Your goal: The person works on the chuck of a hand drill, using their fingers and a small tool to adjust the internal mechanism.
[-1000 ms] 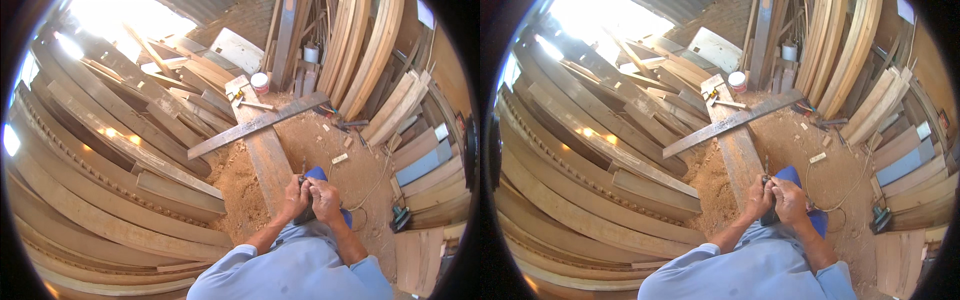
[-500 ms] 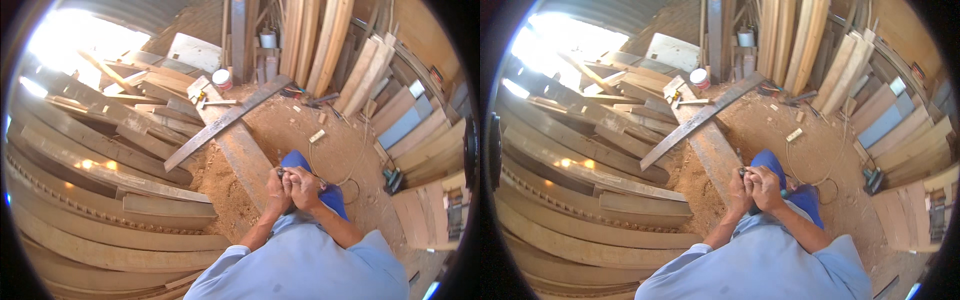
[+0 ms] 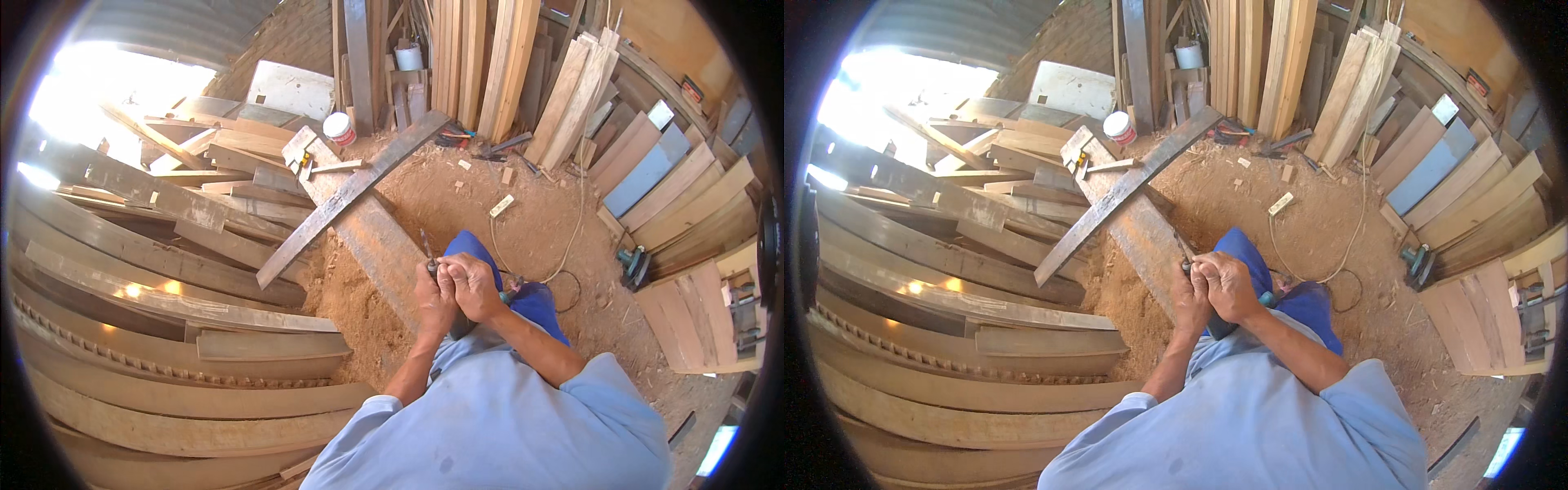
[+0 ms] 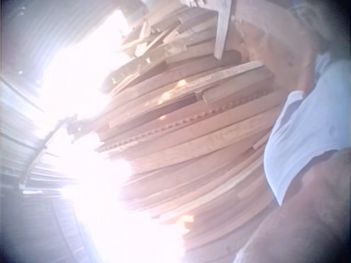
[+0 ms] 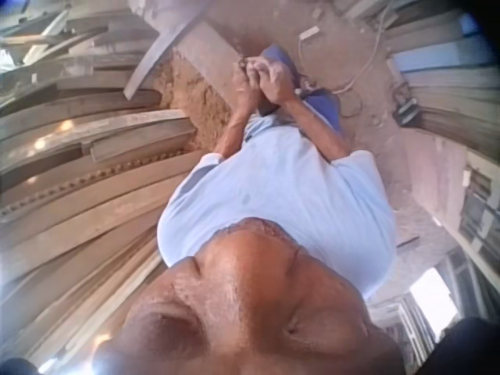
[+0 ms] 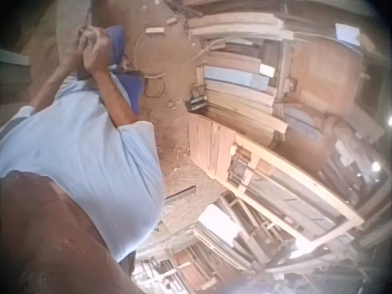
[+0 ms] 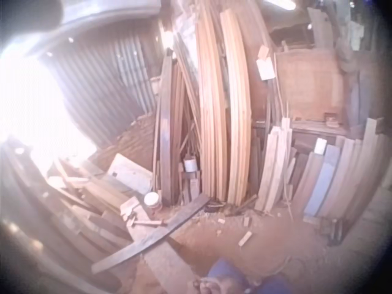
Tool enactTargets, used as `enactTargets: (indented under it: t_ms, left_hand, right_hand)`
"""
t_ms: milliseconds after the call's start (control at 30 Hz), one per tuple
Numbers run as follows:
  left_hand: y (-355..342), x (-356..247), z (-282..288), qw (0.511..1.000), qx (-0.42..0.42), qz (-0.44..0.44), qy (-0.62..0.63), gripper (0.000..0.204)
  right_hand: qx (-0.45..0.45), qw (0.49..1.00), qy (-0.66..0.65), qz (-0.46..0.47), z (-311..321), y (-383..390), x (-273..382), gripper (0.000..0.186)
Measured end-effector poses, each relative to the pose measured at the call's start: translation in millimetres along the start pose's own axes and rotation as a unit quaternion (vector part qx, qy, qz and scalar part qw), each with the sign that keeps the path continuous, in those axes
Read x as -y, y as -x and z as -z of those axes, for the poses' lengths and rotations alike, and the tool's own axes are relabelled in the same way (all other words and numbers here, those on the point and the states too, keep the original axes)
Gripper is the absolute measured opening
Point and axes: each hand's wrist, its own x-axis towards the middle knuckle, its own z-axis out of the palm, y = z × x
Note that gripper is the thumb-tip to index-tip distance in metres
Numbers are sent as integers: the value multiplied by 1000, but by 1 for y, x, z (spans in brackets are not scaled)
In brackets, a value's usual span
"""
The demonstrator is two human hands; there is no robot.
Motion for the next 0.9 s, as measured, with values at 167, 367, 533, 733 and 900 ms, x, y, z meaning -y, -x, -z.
enactTargets:
  t_ms: [167, 367, 533, 733, 900]
  left_hand:
    - [-18, 21, 24, 949, 100, 107, 280, 52]
    - [-33, 30, 55, 957, 221, 76, 173, 45]
    - [-22, 26, 45, 977, 125, 95, 143, 38]
    - [-16, 19, 40, 977, 74, 57, 193, 35]
    - [-20, 27, 50, 962, 117, 116, 217, 38]
  right_hand:
    - [78, 989, 108, 66, 29, -11, 13, 42]
    - [67, 994, 87, 26, 38, 1, 6, 45]
    - [138, 987, 6, -78, 38, -4, 19, 46]
    - [122, 989, 77, 6, 31, -9, 15, 34]
    - [105, 990, 93, -23, 26, -15, 20, 14]
